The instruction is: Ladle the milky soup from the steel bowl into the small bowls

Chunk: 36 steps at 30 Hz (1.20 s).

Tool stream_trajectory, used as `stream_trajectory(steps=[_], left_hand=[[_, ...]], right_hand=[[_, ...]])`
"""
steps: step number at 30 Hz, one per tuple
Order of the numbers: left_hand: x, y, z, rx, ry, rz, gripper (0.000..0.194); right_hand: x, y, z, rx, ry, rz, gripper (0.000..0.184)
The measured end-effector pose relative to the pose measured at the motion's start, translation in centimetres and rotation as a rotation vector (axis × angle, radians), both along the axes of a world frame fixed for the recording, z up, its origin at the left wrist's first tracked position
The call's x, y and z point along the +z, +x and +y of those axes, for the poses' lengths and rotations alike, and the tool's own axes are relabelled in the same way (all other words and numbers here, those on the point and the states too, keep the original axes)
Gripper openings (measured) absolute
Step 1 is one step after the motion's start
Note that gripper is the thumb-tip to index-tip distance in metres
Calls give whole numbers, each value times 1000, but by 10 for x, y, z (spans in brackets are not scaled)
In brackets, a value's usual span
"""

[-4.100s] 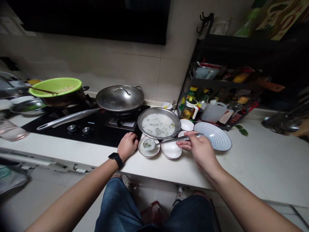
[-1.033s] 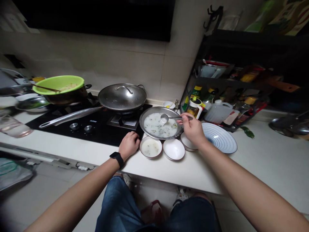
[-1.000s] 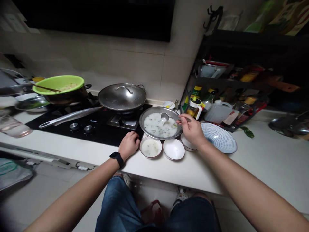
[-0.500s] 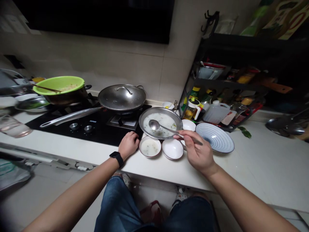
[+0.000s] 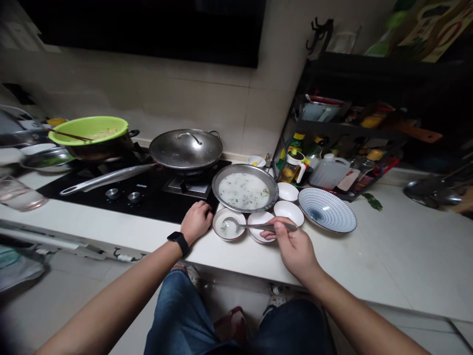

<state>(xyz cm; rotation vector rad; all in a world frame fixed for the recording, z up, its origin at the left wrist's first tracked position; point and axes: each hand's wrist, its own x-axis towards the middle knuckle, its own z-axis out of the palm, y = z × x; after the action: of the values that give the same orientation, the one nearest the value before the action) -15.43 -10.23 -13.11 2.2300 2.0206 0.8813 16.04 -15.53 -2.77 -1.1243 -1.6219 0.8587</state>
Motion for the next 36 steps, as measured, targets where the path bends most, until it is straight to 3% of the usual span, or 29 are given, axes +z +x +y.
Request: stream_trajectory(steps=[4, 9, 18, 24, 27, 32, 36], left_hand=[[-1, 0, 0, -6, 2, 4, 16], [0, -1, 1, -8, -9, -5, 16], [1, 0, 0, -7, -8, -9, 16], [1, 0, -1, -2, -6, 3, 16], [2, 1, -1, -1, -8, 1, 16], [1, 1, 0, 2, -13, -3, 16], [1, 0, 0, 4, -14, -9, 17]], right_hand=[[2, -1, 13, -131, -269, 247, 57], [13, -4, 20, -242, -386, 407, 42], [54, -8, 34, -320, -386, 420, 6], [76, -1, 67, -387, -286, 447, 15], [70, 4, 90, -369, -224, 434, 13], [42, -1, 127, -374, -141, 343, 10], [25, -9, 137, -265, 7, 194, 15]])
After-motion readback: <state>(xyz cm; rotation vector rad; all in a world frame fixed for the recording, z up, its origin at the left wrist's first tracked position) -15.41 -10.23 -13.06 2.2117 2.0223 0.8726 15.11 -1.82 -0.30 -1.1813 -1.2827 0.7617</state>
